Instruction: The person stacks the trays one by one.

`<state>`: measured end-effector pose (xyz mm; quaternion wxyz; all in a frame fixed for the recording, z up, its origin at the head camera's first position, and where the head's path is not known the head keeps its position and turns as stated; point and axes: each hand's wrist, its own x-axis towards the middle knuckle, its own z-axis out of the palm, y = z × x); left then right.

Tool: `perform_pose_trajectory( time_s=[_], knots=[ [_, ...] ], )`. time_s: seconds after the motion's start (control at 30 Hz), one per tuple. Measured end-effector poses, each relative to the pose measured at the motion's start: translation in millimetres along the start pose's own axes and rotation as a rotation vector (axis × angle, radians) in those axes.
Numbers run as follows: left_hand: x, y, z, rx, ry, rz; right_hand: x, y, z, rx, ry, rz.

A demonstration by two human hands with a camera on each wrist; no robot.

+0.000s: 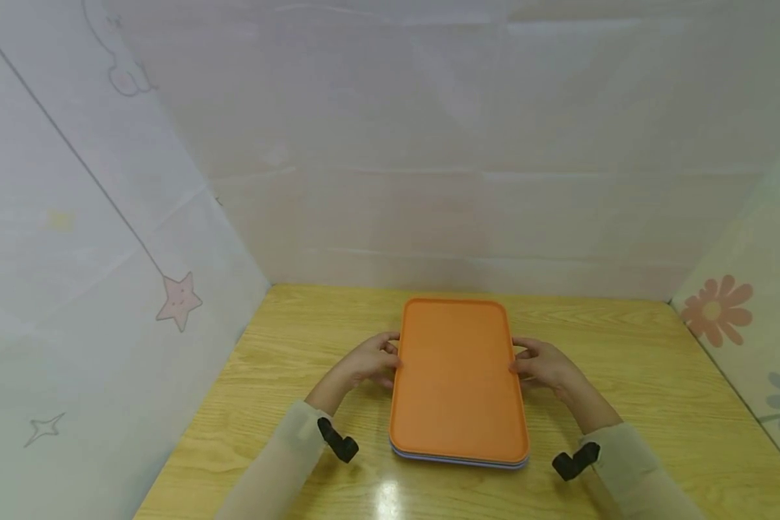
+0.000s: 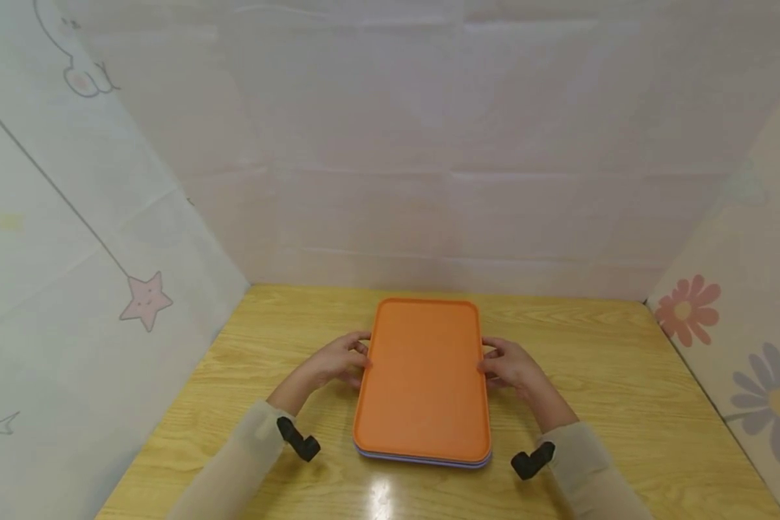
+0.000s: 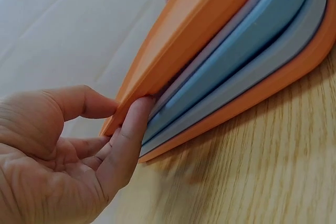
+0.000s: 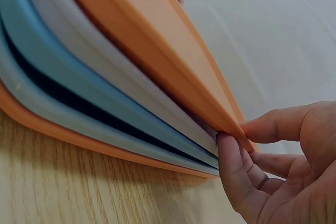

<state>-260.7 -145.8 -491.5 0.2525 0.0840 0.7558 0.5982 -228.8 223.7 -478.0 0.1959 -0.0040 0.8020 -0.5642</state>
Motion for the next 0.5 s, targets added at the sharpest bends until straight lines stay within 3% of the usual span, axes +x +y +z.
perform_pose_trajectory(
  time_s=[0.5],
  knots=[
    [-0.5,-3.8,-5.8,-0.006,-0.017,-0.010,1.5,7.2,-3.3,0.023,0.007,0.005]
  ],
)
